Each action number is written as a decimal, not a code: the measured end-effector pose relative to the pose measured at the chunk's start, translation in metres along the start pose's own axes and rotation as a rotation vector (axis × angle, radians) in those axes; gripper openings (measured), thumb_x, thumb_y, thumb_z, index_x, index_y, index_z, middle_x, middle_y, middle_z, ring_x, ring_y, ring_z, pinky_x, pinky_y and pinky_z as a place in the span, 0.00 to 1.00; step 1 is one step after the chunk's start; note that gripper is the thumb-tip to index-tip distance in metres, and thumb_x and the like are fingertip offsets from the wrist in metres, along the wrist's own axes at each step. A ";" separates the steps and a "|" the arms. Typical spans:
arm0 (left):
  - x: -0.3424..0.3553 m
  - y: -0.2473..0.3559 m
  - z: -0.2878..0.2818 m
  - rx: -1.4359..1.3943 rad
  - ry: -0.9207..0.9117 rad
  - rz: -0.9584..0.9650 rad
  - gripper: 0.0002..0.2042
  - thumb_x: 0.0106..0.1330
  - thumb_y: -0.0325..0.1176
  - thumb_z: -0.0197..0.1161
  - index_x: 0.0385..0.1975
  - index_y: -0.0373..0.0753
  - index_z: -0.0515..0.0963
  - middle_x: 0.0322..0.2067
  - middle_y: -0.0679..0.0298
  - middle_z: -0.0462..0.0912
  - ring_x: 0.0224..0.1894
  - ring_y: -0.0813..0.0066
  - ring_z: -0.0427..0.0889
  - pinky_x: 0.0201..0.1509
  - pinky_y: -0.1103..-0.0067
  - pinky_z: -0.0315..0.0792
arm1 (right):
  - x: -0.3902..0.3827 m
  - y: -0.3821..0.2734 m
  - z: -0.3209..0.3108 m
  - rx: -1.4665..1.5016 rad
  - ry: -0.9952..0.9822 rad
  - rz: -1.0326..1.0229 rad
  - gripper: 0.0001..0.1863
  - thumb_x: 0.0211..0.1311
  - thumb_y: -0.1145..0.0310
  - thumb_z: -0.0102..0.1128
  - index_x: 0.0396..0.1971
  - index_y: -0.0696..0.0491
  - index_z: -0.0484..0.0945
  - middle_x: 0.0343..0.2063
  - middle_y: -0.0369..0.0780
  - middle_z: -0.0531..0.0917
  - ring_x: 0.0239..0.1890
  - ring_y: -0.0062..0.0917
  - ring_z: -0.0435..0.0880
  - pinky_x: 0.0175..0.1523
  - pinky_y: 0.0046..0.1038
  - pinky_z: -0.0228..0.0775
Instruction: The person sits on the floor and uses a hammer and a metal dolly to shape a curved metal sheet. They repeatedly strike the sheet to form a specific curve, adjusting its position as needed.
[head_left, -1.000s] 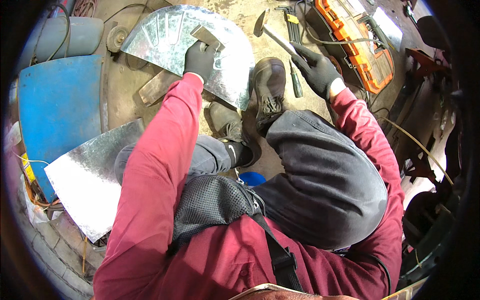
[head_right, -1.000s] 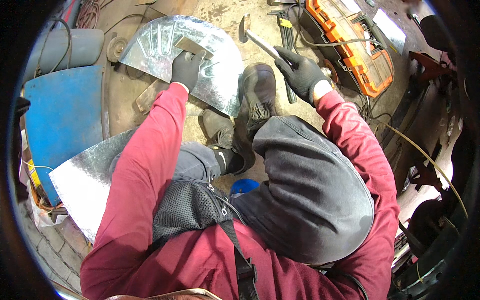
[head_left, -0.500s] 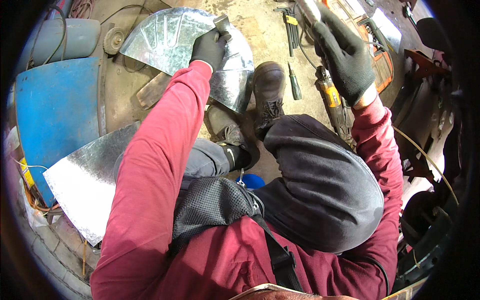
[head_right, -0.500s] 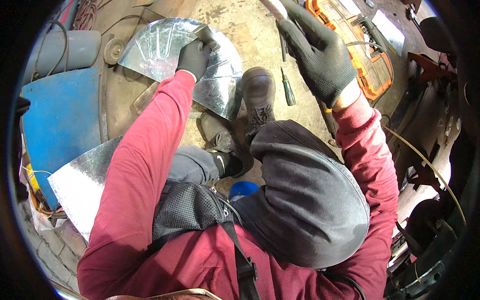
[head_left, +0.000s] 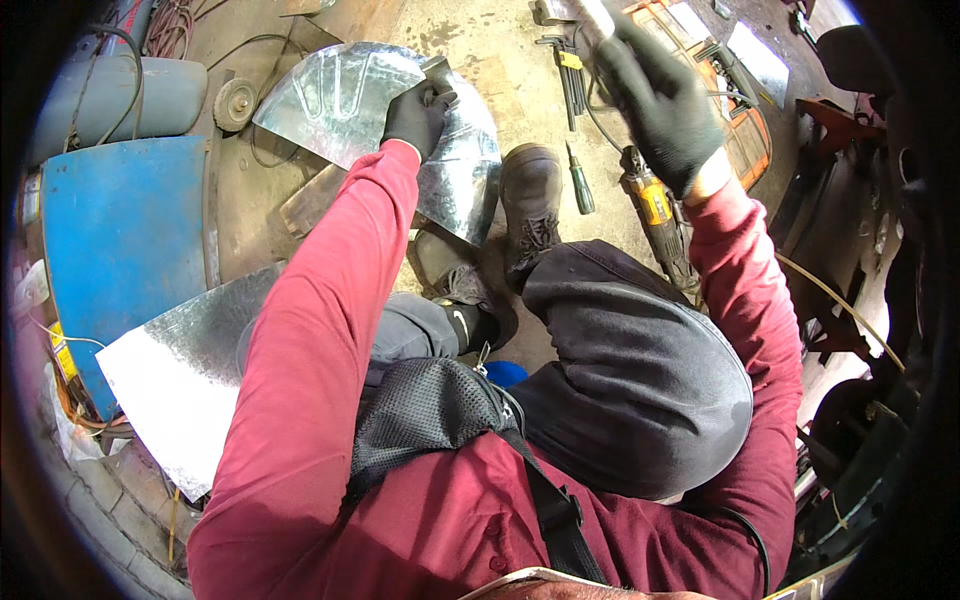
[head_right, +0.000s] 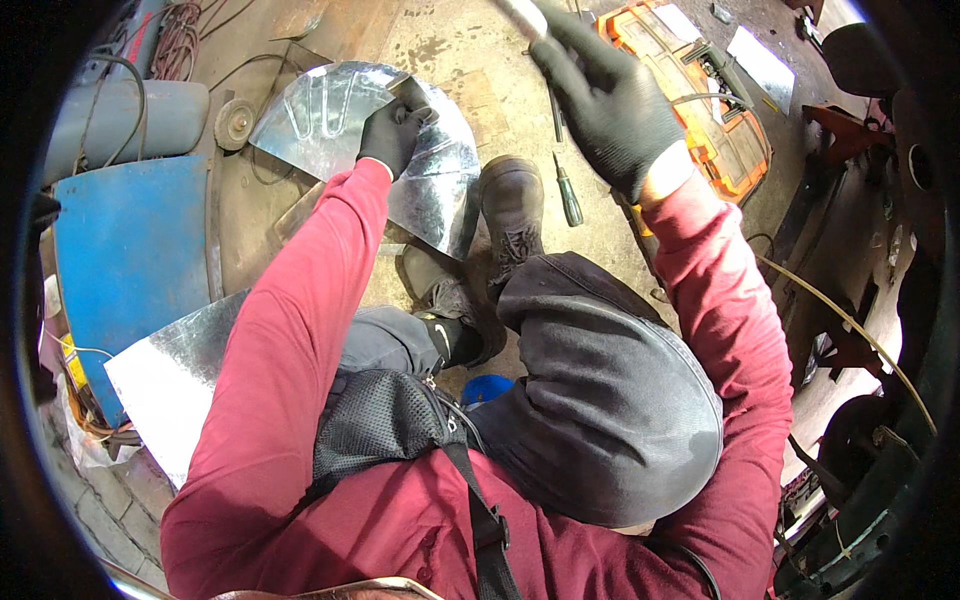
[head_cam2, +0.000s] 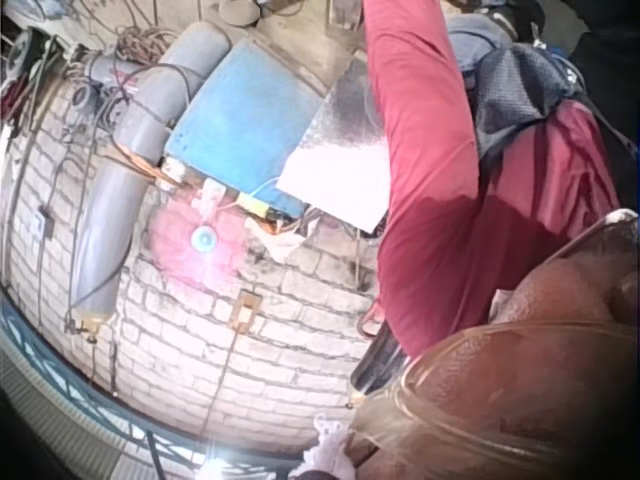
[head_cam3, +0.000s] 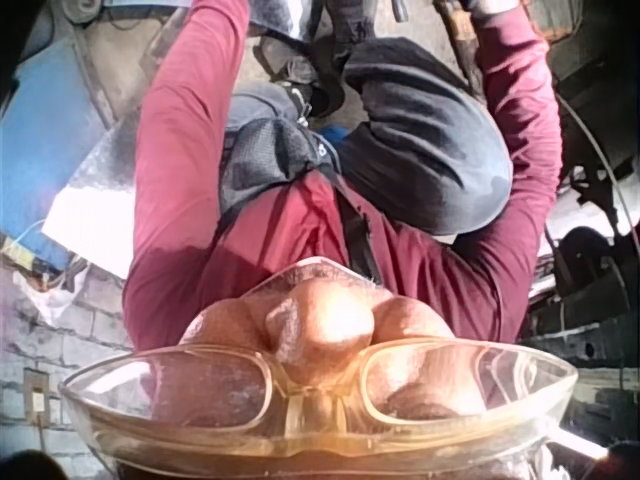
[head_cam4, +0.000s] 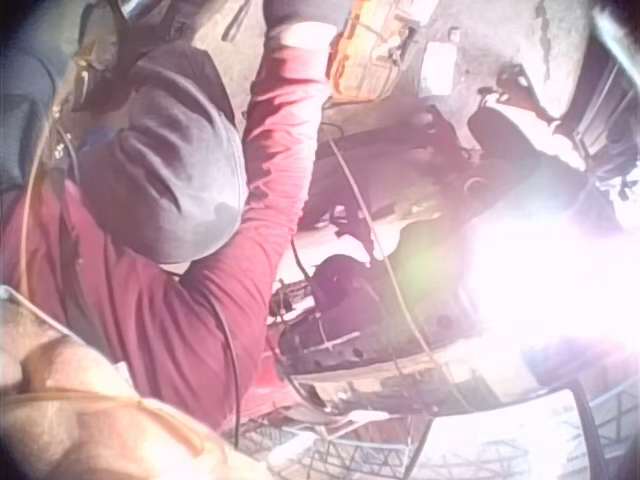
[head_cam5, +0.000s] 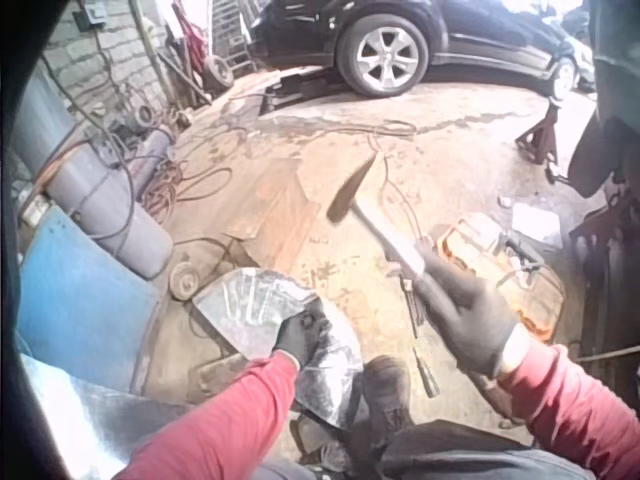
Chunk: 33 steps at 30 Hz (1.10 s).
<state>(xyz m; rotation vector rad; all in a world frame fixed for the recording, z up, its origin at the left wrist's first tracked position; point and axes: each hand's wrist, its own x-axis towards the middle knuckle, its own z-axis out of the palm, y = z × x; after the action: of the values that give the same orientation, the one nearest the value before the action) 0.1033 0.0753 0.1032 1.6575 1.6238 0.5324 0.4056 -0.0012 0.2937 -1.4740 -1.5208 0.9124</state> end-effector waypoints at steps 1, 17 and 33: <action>0.001 0.010 0.001 0.038 -0.011 0.004 0.12 0.70 0.38 0.68 0.45 0.37 0.86 0.40 0.51 0.90 0.43 0.56 0.88 0.49 0.68 0.79 | 0.000 -0.026 -0.008 -0.008 0.063 -0.092 0.19 0.80 0.65 0.59 0.64 0.57 0.78 0.39 0.34 0.86 0.41 0.15 0.83 0.49 0.20 0.77; 0.000 0.000 -0.013 0.151 -0.046 -0.042 0.16 0.70 0.43 0.69 0.40 0.32 0.83 0.36 0.44 0.87 0.39 0.42 0.85 0.44 0.63 0.78 | -0.035 0.034 0.032 0.119 -0.039 0.119 0.25 0.78 0.63 0.62 0.68 0.58 0.75 0.55 0.46 0.88 0.57 0.20 0.83 0.62 0.27 0.76; 0.009 0.035 0.002 0.384 -0.118 0.122 0.14 0.73 0.42 0.63 0.50 0.43 0.85 0.44 0.48 0.88 0.49 0.47 0.86 0.54 0.62 0.79 | -0.022 0.008 0.017 -0.355 0.045 -0.233 0.21 0.78 0.67 0.58 0.66 0.54 0.76 0.39 0.44 0.84 0.37 0.31 0.83 0.45 0.29 0.72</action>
<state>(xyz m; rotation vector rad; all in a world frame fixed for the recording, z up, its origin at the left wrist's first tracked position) 0.1294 0.0864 0.1259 2.0367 1.6158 0.1810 0.3933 -0.0226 0.2782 -1.5055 -1.8436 0.4849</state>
